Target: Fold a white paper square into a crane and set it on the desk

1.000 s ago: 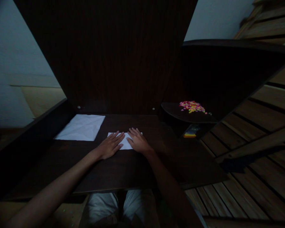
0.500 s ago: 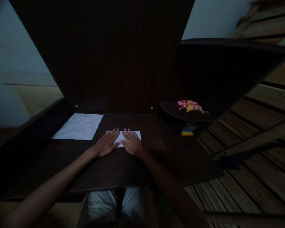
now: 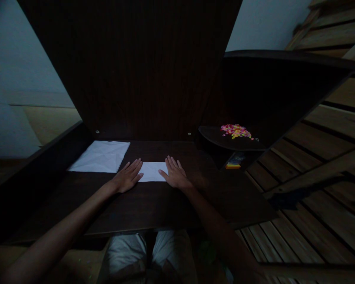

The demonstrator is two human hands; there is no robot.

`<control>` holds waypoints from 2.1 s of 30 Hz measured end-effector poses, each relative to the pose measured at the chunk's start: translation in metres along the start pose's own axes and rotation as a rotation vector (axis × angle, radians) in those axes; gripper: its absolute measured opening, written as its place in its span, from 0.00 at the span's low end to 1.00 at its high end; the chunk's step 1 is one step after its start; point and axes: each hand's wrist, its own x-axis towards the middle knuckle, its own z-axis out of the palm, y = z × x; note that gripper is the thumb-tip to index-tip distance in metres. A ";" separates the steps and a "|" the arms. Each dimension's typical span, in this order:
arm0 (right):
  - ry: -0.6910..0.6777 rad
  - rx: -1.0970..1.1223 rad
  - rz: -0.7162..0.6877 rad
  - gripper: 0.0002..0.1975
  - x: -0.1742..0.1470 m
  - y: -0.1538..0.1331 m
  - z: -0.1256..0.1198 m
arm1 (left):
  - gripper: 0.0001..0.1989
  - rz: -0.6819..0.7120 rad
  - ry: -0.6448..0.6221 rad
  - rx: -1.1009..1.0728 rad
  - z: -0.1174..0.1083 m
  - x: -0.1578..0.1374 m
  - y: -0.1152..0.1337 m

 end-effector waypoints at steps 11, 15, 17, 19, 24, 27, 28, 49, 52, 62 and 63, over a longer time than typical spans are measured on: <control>-0.023 0.019 0.132 0.47 0.007 0.022 -0.007 | 0.33 -0.044 -0.015 -0.017 -0.006 -0.002 0.007; -0.040 0.010 0.128 0.48 0.016 0.027 -0.010 | 0.31 -0.026 0.026 -0.043 -0.008 -0.004 0.009; -0.037 0.021 0.129 0.50 0.021 0.030 -0.012 | 0.30 0.004 0.030 -0.060 -0.012 -0.006 0.010; -0.020 0.034 0.144 0.51 0.026 0.031 -0.014 | 0.30 0.045 0.040 -0.078 -0.017 -0.007 0.014; 0.122 -0.011 0.209 0.44 0.030 0.025 -0.015 | 0.25 0.121 0.118 -0.097 -0.028 -0.009 0.024; 0.283 -0.055 0.208 0.35 0.029 0.019 -0.013 | 0.21 0.141 0.126 -0.090 -0.029 -0.008 0.029; 0.321 -0.052 0.206 0.32 0.029 0.017 -0.012 | 0.20 0.132 0.128 -0.083 -0.030 -0.008 0.031; 0.151 0.190 -0.091 0.30 0.016 -0.011 -0.003 | 0.18 -0.353 0.389 -0.216 -0.015 0.007 0.023; 0.176 0.232 -0.099 0.33 0.016 -0.010 -0.001 | 0.16 -0.363 0.373 -0.358 -0.014 0.010 0.017; 0.251 0.508 0.009 0.54 0.018 -0.007 0.005 | 0.21 -0.272 0.343 -1.269 -0.011 0.019 0.008; 0.258 0.557 0.012 0.54 0.019 -0.006 0.005 | 0.19 -0.264 0.337 -1.262 -0.012 0.018 0.008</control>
